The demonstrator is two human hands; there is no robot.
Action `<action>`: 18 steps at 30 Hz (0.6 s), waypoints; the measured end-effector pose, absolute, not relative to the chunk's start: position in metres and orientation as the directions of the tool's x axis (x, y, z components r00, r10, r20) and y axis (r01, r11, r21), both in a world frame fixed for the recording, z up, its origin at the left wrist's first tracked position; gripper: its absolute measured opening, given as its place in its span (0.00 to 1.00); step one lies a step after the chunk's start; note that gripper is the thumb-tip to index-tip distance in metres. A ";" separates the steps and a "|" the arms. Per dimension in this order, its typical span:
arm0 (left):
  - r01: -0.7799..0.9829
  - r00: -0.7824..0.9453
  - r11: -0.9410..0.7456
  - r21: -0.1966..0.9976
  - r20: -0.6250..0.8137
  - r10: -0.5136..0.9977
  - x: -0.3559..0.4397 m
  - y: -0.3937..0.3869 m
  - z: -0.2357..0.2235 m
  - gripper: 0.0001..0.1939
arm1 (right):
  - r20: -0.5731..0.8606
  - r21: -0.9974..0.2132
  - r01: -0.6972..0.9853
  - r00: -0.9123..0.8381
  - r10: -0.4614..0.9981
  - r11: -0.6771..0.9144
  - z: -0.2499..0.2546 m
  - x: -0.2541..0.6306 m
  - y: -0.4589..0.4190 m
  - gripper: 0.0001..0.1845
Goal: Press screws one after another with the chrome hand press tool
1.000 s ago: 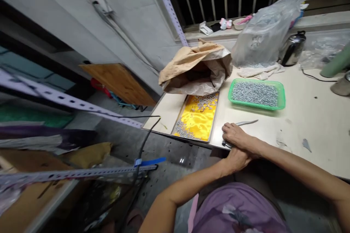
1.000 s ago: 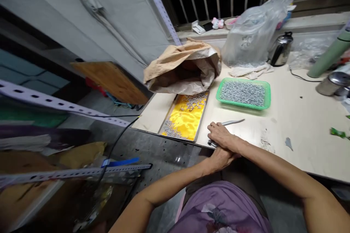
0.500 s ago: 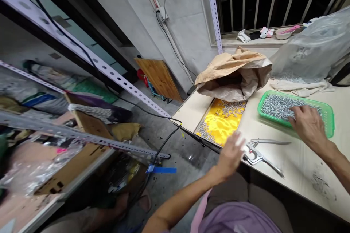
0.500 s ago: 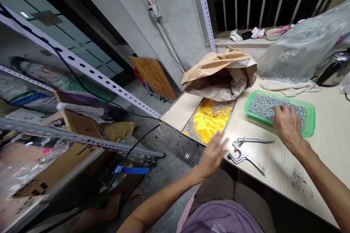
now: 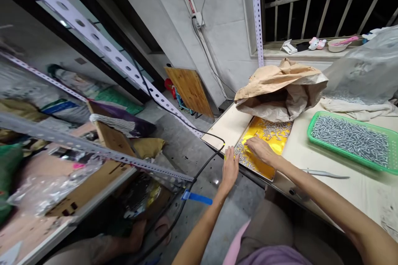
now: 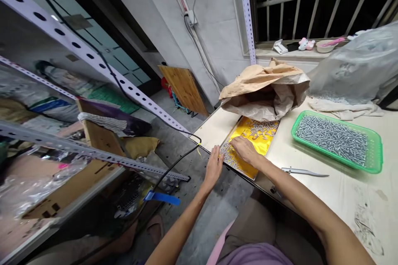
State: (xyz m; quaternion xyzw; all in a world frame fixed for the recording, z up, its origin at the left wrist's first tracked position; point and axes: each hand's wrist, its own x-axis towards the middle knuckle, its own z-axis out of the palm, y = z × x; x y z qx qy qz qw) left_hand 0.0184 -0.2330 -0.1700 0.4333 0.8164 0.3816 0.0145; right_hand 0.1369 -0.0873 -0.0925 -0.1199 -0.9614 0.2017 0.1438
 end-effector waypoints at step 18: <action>0.505 -0.699 0.274 0.819 0.201 0.686 0.036 -0.241 -0.164 0.26 | 0.154 -0.389 -0.022 -0.987 0.042 0.921 -0.113 0.129 -0.108 0.15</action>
